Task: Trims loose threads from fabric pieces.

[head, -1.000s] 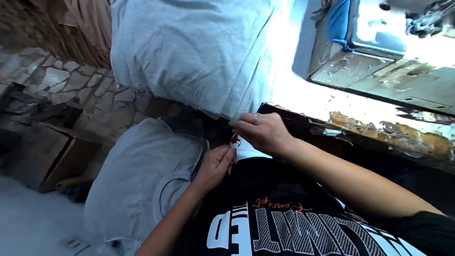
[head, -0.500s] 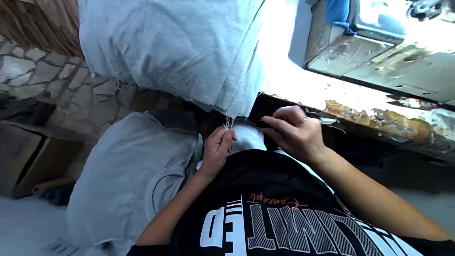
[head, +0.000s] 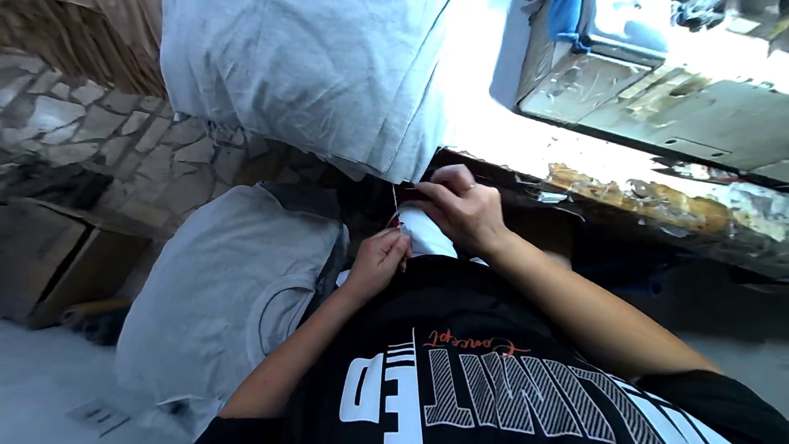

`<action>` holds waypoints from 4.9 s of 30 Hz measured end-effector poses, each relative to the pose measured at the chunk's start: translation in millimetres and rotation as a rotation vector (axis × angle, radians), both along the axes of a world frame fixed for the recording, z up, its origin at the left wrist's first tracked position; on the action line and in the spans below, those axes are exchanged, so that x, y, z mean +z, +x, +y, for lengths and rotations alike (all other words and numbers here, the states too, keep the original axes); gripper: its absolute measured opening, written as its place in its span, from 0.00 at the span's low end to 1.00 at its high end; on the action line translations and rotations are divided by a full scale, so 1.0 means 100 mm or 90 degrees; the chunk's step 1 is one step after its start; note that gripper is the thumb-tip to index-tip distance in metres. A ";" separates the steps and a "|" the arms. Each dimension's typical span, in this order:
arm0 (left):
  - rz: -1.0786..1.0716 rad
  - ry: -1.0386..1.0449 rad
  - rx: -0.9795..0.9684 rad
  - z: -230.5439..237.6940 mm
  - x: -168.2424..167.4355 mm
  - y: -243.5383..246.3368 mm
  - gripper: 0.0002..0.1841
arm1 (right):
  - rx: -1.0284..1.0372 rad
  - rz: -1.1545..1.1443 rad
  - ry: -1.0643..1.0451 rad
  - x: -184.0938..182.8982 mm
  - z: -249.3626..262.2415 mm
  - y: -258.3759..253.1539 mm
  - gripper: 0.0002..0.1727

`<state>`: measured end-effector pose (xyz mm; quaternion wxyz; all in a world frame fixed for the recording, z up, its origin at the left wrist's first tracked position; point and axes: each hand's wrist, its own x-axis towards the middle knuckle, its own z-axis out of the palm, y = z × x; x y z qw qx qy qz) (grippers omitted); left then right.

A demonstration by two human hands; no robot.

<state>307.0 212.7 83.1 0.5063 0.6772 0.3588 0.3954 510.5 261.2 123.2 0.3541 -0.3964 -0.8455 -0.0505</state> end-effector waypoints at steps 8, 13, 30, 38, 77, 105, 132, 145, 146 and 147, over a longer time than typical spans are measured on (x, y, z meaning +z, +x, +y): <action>0.197 -0.160 -0.054 0.16 0.04 -0.29 0.20 | -0.004 0.040 -0.025 -0.05 -0.02 0.07 0.12; 0.075 -0.083 0.215 0.83 0.09 0.07 0.18 | -0.080 0.058 -0.031 -0.04 -0.24 0.36 0.16; -0.022 0.161 0.234 0.15 0.01 -0.01 0.19 | 0.050 -0.043 0.004 0.07 0.25 -0.38 0.06; -0.015 0.086 0.161 0.09 0.09 -0.07 0.19 | 0.029 0.053 0.004 0.01 0.03 -0.08 0.10; -0.232 -0.021 0.470 1.61 0.06 -1.77 0.16 | 0.178 -0.054 0.015 0.69 0.64 -1.01 0.13; -0.311 0.063 0.497 1.28 0.09 -1.65 0.19 | 0.160 -0.192 0.045 0.49 1.50 -2.52 0.08; 0.152 -0.028 0.660 2.31 0.00 -2.09 0.16 | 0.136 -0.156 -0.135 0.84 1.39 -2.32 0.23; -0.040 0.038 0.671 1.84 -0.10 -2.06 0.28 | 0.120 -0.258 -0.008 0.81 1.41 -2.47 0.18; 0.011 0.044 0.665 1.92 -0.06 -2.06 0.28 | 0.119 -0.264 -0.010 0.81 1.41 -2.47 0.17; 0.059 0.062 0.666 1.98 -0.03 -2.05 0.22 | 0.117 -0.270 -0.016 0.81 1.42 -2.47 0.15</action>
